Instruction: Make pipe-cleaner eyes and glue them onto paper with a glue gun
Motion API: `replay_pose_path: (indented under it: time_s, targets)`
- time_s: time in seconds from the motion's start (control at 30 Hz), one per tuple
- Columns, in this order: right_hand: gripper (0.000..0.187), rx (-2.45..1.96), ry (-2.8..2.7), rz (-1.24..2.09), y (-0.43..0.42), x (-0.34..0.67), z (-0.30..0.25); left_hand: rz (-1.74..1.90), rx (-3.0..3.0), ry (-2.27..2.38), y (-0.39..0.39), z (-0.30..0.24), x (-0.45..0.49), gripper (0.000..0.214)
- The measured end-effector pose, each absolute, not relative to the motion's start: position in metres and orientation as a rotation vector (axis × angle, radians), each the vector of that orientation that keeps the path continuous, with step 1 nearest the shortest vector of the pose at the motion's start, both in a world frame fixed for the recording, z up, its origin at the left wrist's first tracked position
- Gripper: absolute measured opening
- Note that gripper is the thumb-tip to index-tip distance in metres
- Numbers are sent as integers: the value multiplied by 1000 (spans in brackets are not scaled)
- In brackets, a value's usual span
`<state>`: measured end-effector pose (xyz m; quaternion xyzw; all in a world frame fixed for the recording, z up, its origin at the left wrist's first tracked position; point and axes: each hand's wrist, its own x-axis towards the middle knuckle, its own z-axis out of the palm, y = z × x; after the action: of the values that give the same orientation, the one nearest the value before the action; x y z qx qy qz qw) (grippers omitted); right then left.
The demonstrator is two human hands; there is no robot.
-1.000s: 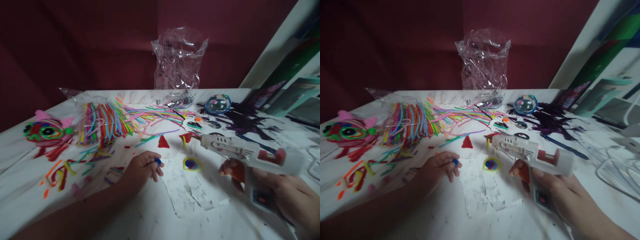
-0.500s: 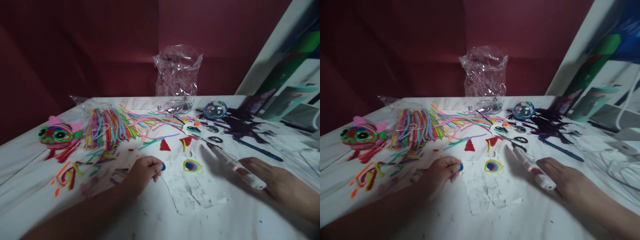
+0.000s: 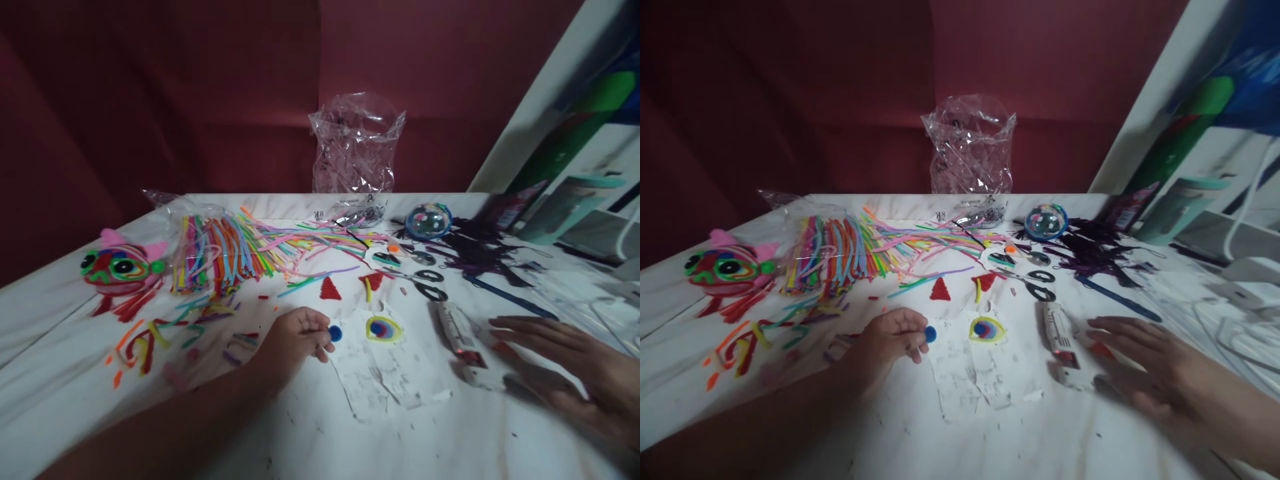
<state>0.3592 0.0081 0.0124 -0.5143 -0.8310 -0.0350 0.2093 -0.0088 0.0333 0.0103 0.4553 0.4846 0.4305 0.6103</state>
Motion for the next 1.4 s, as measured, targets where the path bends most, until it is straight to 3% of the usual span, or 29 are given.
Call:
replay_pose_path:
  time_s: [0.1, 0.33, 0.47, 0.6, 0.93, 1.03, 1.17, 1.3, 1.4]
  targets:
    - [34, -1390, -2212, 213, 6, 334, 28, 984, 1117, 1097, 32, 8, -8, 18]
    - [19, -1212, -2052, 1123, 9, 196, 36, 980, 1255, 1124, 15, 12, -1, 15]
    - [27, -1209, -1669, 1527, 16, 166, 26, 962, 1267, 1094, 10, 20, -1, 13]
    - [36, -1247, -1424, 1663, 17, 167, 20, 958, 1276, 1130, 12, 23, -4, 10]
    - [47, -1203, -1343, 1613, 10, 166, 21, 909, 1264, 1178, 12, 19, -4, 14]
    - [38, -1246, -1520, 1387, 11, 192, 27, 842, 1384, 1247, 19, 24, -10, 12]
    - [18, -1092, -2144, 885, 1, 222, 26, 691, 1658, 1316, 25, 32, -12, 11]
    - [24, -749, -2522, 437, -9, 224, 8, 603, 1883, 1348, 29, 38, -7, 14]
    - [25, -717, -2536, 325, -9, 221, -1, 517, 2028, 1373, 38, 40, 0, 12]
